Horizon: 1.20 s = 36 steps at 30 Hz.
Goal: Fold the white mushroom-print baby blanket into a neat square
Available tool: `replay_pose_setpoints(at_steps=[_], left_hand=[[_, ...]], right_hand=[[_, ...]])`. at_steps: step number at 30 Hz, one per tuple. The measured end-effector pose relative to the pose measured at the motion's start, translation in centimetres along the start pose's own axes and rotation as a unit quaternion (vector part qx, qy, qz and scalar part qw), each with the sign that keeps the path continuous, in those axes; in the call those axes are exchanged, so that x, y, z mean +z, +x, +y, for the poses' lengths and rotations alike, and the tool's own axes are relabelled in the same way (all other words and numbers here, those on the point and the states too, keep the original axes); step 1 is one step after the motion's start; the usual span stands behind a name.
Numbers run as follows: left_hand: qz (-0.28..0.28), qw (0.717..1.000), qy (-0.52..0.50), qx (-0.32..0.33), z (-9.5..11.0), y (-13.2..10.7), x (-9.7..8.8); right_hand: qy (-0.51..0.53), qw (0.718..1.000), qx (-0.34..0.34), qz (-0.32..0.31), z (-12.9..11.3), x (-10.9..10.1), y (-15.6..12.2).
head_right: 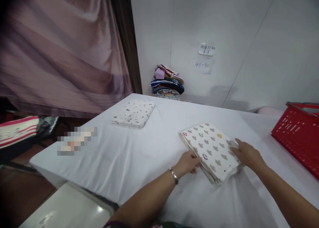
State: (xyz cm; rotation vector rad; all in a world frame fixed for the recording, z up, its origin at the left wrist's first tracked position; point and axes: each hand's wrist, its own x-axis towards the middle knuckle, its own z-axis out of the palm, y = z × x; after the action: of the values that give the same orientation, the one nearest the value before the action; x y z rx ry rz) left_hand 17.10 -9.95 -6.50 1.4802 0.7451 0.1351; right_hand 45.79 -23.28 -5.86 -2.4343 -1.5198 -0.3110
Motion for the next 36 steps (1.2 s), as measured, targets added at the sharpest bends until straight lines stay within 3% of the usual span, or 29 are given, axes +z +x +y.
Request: replay_pose_setpoints(at_steps=[3,7,10,15,21,24,27,31,36], left_hand=[[0.079,0.992,0.093,0.037,0.6,0.8,-2.9],[0.26,0.934,0.229,0.086,1.3,2.0,-6.7],[0.3,0.902,0.288,0.114,1.3,3.3,-8.4],[0.251,0.886,0.352,0.168,1.2,5.3,-8.7],[0.202,0.883,0.384,0.181,2.2,6.3,-8.9],[0.193,0.882,0.39,0.179,2.8,6.1,-9.2],[0.211,0.874,0.402,0.171,2.8,4.9,-9.7],[0.247,0.869,0.403,0.148,1.3,1.7,-10.3],[0.268,0.875,0.39,0.108,-0.2,-1.0,-10.3]], right_hand=[[0.011,1.0,-0.001,-0.016,-4.7,-0.8,-1.3],[0.048,0.994,-0.052,-0.087,-11.3,-0.9,-4.1],[0.026,0.989,-0.093,-0.115,-13.5,-0.5,-5.6],[0.014,0.986,-0.119,-0.118,-13.3,-0.8,-7.1],[-0.058,0.989,-0.135,-0.006,-14.0,0.9,-9.8],[-0.074,0.986,-0.147,0.016,-14.3,1.6,-10.3],[-0.072,0.982,-0.174,0.009,-13.6,1.4,-10.0],[-0.057,0.975,-0.212,-0.022,-11.3,0.4,-8.3],[-0.049,0.98,-0.194,-0.007,-9.3,0.9,-5.7]])
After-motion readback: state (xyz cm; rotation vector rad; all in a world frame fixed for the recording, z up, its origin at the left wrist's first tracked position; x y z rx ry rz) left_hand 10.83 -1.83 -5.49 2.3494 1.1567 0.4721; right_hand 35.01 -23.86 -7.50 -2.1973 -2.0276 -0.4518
